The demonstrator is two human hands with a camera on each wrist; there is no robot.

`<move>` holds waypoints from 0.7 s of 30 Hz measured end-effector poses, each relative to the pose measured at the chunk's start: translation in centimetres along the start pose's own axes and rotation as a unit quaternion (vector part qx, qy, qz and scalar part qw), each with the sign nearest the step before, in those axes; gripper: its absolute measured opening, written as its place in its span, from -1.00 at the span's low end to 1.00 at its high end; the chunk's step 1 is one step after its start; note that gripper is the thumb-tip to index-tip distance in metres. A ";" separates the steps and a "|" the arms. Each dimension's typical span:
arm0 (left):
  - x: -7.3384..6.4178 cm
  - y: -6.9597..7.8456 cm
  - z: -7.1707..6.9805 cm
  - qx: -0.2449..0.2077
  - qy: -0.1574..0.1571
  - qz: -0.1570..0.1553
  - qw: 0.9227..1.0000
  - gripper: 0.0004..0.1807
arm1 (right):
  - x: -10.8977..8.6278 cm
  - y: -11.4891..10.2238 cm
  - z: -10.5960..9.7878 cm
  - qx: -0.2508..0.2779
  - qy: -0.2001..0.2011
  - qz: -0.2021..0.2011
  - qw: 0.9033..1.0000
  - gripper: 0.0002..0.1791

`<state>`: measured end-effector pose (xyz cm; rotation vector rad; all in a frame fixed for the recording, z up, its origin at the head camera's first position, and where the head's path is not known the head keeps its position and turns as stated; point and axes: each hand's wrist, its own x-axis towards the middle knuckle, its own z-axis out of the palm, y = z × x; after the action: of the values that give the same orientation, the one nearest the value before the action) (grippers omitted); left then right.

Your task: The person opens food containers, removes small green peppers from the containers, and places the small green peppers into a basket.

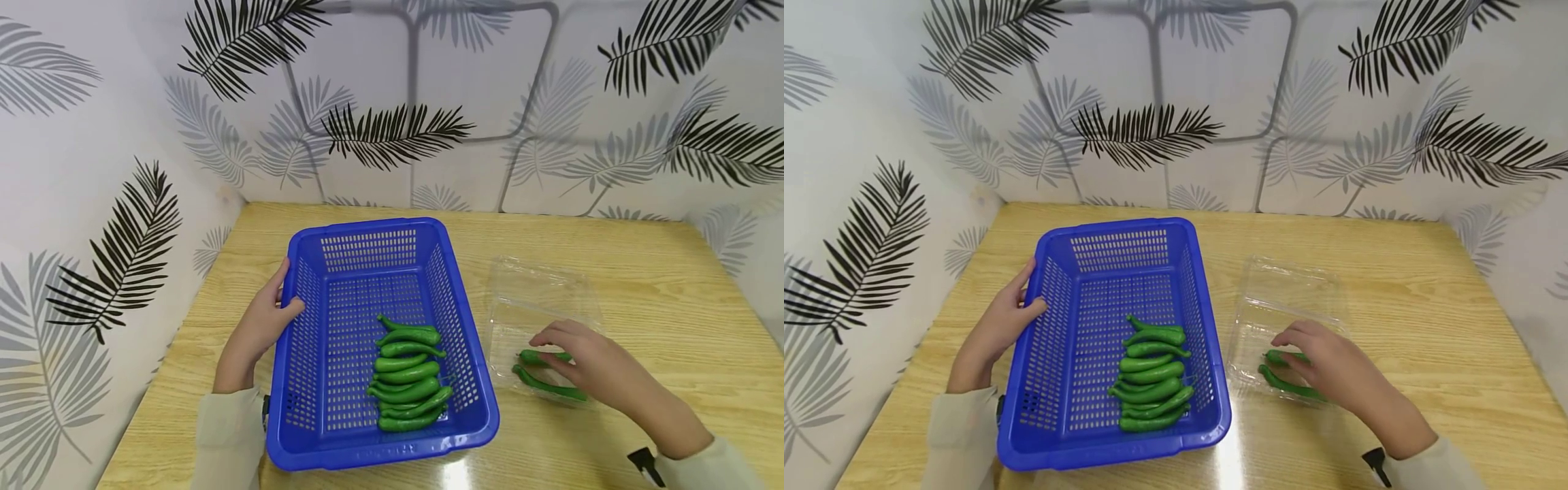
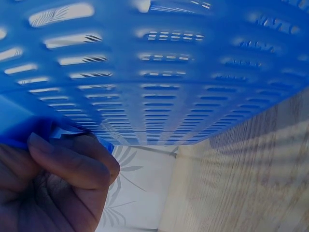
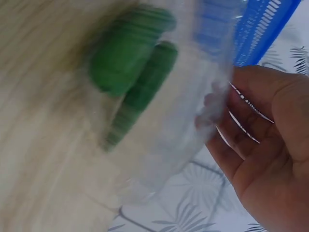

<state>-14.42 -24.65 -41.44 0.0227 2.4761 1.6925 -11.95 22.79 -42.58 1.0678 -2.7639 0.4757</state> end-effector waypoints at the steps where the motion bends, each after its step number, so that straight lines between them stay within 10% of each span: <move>1: 0.1 -0.2 0.0 0.001 0.001 0.001 1.000 -0.12 | -0.3 0.3 0.1 -0.002 -0.006 0.006 1.000 -0.70; 21: 0.1 -0.5 0.0 -0.001 0.003 0.003 1.000 -0.11 | -1.8 2.4 2.6 -0.013 -0.049 0.056 0.997 -0.68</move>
<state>-14.52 -24.79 -41.94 0.0253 2.4812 1.7004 -12.27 24.74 -46.02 0.9600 -2.9198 0.4103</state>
